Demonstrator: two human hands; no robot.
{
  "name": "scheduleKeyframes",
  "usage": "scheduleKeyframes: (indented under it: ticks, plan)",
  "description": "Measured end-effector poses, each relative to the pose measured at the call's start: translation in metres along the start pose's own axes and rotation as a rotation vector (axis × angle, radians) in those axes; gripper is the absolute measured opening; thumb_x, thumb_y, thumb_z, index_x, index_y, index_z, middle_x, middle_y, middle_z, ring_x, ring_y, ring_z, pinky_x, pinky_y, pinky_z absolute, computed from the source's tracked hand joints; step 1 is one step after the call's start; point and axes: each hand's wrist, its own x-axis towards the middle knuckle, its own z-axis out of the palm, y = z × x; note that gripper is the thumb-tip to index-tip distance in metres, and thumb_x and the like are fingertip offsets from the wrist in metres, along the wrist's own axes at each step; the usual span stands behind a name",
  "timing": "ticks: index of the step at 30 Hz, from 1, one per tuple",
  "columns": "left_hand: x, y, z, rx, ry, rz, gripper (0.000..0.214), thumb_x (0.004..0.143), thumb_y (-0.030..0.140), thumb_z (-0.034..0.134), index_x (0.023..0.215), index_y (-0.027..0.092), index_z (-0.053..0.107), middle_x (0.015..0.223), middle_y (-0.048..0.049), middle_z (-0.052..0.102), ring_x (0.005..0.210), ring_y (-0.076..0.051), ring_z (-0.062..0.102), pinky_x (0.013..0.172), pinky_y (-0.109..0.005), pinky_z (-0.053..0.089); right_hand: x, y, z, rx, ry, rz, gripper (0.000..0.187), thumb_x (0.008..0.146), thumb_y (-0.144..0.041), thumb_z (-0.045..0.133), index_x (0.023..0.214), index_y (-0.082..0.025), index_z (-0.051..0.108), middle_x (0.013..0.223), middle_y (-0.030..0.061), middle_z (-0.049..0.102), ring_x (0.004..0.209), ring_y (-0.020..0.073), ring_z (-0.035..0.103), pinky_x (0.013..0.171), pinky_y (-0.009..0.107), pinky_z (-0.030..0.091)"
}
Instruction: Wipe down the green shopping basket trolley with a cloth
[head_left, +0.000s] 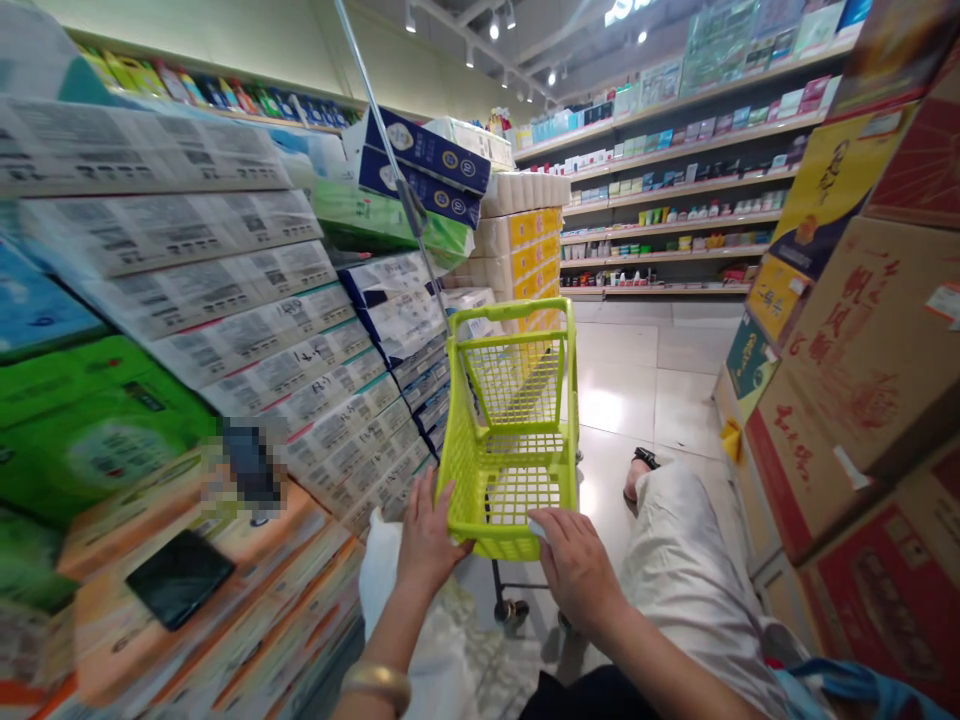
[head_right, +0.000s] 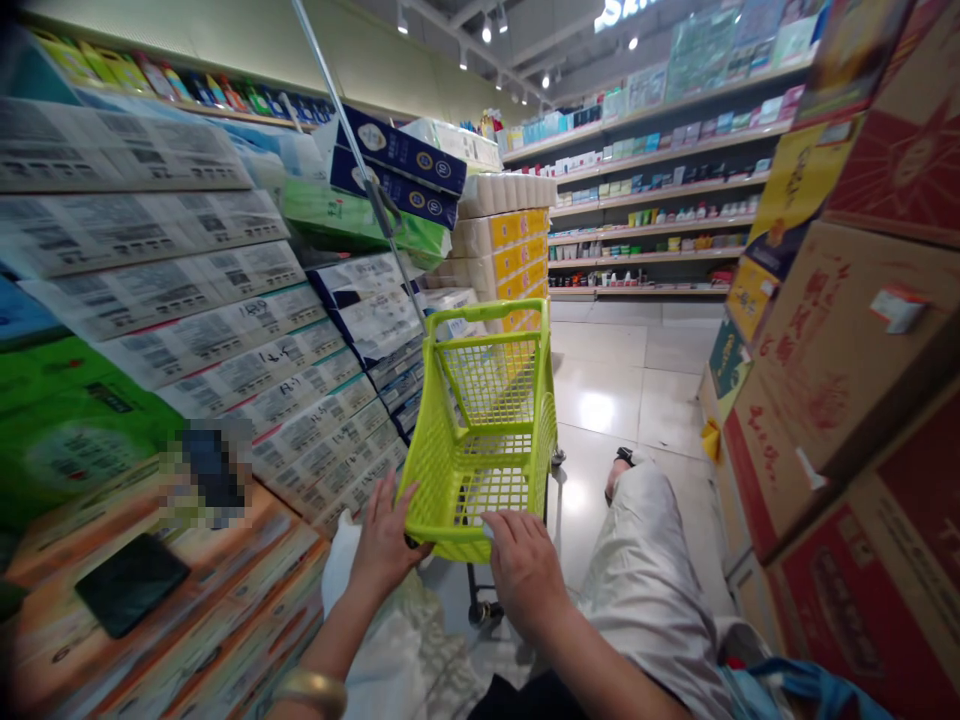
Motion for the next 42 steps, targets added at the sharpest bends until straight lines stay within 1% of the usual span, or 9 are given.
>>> scheduleKeyframes:
  ticks: [5, 12, 18, 22, 27, 31, 37, 40, 42]
  plan:
    - [-0.001, 0.001, -0.004, 0.068, 0.012, -0.193, 0.087, 0.061, 0.016, 0.07, 0.142, 0.018, 0.037, 0.156, -0.0202, 0.012, 0.142, -0.044, 0.015, 0.111, -0.06, 0.025, 0.004, -0.017, 0.006, 0.12, -0.059, -0.066, 0.043, 0.084, -0.005, 0.043, 0.122, -0.021, 0.053, 0.104, 0.009, 0.065, 0.096, 0.0211, 0.059, 0.086, 0.038, 0.05]
    - [-0.016, 0.061, 0.0, -0.284, -0.06, 0.146, 0.082, 0.067, 0.004, 0.044, 0.146, 0.018, 0.028, 0.144, -0.0128, 0.044, 0.138, -0.026, 0.035, 0.114, -0.054, 0.025, 0.002, -0.019, 0.004, 0.32, -0.061, -0.177, 0.045, 0.085, -0.005, 0.041, 0.126, -0.019, 0.049, 0.108, 0.0095, 0.063, 0.102, 0.0204, 0.057, 0.09, 0.039, 0.05]
    - [-0.02, 0.091, -0.016, -0.331, -0.158, 0.13, 0.059, 0.069, 0.019, 0.057, 0.127, 0.018, 0.048, 0.105, -0.0091, 0.067, 0.102, -0.027, 0.06, 0.104, -0.054, 0.036, 0.025, 0.023, 0.001, 0.209, 0.041, -0.104, 0.044, 0.086, -0.007, 0.039, 0.127, -0.02, 0.049, 0.11, 0.0093, 0.063, 0.105, 0.0216, 0.057, 0.092, 0.04, 0.049]
    - [-0.019, 0.097, -0.023, -0.287, -0.152, 0.068, 0.03, 0.072, 0.028, 0.064, 0.101, 0.02, 0.06, 0.091, -0.0054, 0.066, 0.091, -0.025, 0.06, 0.094, -0.047, 0.042, 0.04, 0.037, 0.005, 0.121, 0.13, 0.018, 0.041, 0.087, -0.009, 0.04, 0.126, -0.019, 0.05, 0.111, 0.0108, 0.062, 0.105, 0.0239, 0.057, 0.091, 0.044, 0.048]
    - [-0.018, 0.097, -0.018, -0.158, -0.158, 0.018, 0.011, 0.071, 0.026, 0.067, 0.077, 0.019, 0.061, 0.082, -0.0055, 0.064, 0.087, -0.025, 0.058, 0.085, -0.042, 0.043, 0.027, 0.004, 0.01, 0.182, 0.009, -0.085, 0.042, 0.087, -0.007, 0.039, 0.125, -0.019, 0.051, 0.106, 0.0092, 0.063, 0.101, 0.0218, 0.056, 0.091, 0.042, 0.048]
    - [-0.02, 0.091, -0.017, -0.103, -0.146, 0.017, 0.013, 0.074, 0.031, 0.065, 0.071, 0.019, 0.061, 0.078, -0.0056, 0.063, 0.082, -0.025, 0.057, 0.081, -0.04, 0.042, 0.021, 0.001, 0.009, 0.202, -0.065, -0.185, 0.042, 0.087, -0.008, 0.041, 0.127, -0.02, 0.05, 0.107, 0.0087, 0.063, 0.102, 0.0209, 0.057, 0.093, 0.041, 0.048]
    - [-0.021, 0.089, -0.018, -0.07, -0.121, 0.016, 0.015, 0.073, 0.033, 0.067, 0.068, 0.02, 0.061, 0.074, -0.0035, 0.061, 0.079, -0.023, 0.055, 0.081, -0.039, 0.041, 0.043, 0.033, 0.007, 0.091, 0.08, 0.031, 0.039, 0.09, -0.012, 0.039, 0.127, -0.019, 0.05, 0.109, 0.0107, 0.062, 0.104, 0.0233, 0.057, 0.091, 0.043, 0.048]
    - [-0.022, 0.09, -0.017, -0.068, -0.141, -0.001, 0.014, 0.073, 0.031, 0.067, 0.069, 0.019, 0.062, 0.075, -0.0045, 0.061, 0.081, -0.024, 0.055, 0.081, -0.039, 0.041, 0.037, 0.013, 0.008, 0.135, 0.041, 0.017, 0.039, 0.089, -0.01, 0.039, 0.124, -0.019, 0.052, 0.107, 0.01, 0.062, 0.102, 0.023, 0.056, 0.092, 0.043, 0.046]
    - [-0.022, 0.089, -0.015, -0.064, -0.143, -0.014, 0.007, 0.072, 0.026, 0.065, 0.072, 0.019, 0.063, 0.077, -0.0055, 0.062, 0.081, -0.024, 0.056, 0.081, -0.04, 0.041, 0.026, -0.009, 0.009, 0.19, -0.041, -0.091, 0.04, 0.088, -0.008, 0.039, 0.124, -0.019, 0.052, 0.104, 0.0087, 0.062, 0.099, 0.0217, 0.056, 0.091, 0.041, 0.046]
